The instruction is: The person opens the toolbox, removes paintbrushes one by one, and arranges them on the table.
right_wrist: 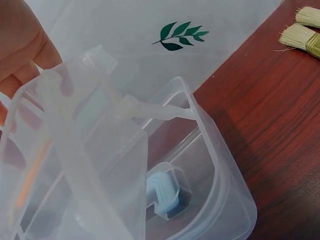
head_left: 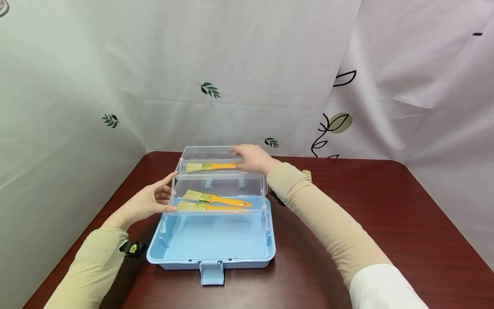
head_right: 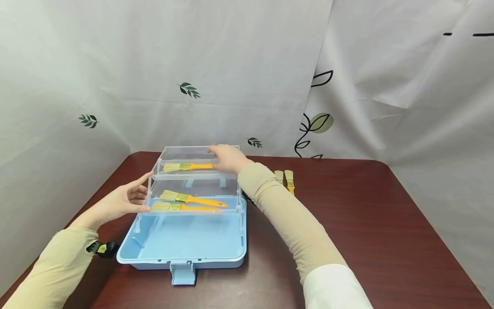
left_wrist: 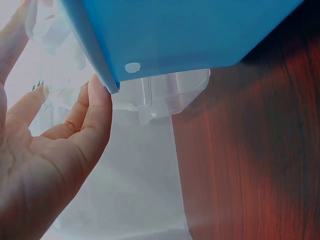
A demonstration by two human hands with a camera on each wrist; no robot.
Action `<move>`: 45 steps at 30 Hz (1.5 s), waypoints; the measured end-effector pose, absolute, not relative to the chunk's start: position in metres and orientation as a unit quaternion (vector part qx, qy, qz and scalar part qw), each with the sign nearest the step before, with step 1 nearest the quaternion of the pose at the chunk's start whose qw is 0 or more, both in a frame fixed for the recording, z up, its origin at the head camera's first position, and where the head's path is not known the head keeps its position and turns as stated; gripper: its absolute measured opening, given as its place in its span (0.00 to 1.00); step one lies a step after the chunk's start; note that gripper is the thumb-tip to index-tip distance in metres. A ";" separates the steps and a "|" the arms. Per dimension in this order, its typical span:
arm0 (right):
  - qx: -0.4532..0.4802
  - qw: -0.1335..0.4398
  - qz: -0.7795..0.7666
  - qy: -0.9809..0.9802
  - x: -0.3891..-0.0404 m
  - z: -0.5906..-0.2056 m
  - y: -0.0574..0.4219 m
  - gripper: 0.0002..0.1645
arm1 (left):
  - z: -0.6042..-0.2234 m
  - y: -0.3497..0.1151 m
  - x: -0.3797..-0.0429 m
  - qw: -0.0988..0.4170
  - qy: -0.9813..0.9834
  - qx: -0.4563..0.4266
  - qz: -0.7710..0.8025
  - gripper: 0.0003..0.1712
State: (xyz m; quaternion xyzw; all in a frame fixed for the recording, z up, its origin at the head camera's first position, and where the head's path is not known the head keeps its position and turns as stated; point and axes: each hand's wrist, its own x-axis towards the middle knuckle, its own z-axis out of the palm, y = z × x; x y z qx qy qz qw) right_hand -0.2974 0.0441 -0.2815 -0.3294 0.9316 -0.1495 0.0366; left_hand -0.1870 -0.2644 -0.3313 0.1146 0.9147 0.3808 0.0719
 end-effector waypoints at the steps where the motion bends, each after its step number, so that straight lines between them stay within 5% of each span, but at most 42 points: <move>1: -0.332 0.036 -0.149 0.931 -0.298 -0.282 0.044 0.31 | -0.331 -0.264 -0.187 0.072 0.915 0.114 0.381 0.61; 22: -0.357 0.037 -0.152 0.921 -0.301 -0.291 0.041 0.32 | -0.332 -0.264 -0.185 0.067 0.914 0.116 0.383 0.60; 38: -0.427 -0.048 -0.115 0.896 -0.295 -0.290 0.039 0.26 | -0.330 -0.264 -0.185 0.070 0.911 0.120 0.387 0.60; 45: -0.426 -0.037 -0.088 0.900 -0.292 -0.288 0.037 0.25 | -0.330 -0.264 -0.185 0.069 0.914 0.118 0.383 0.61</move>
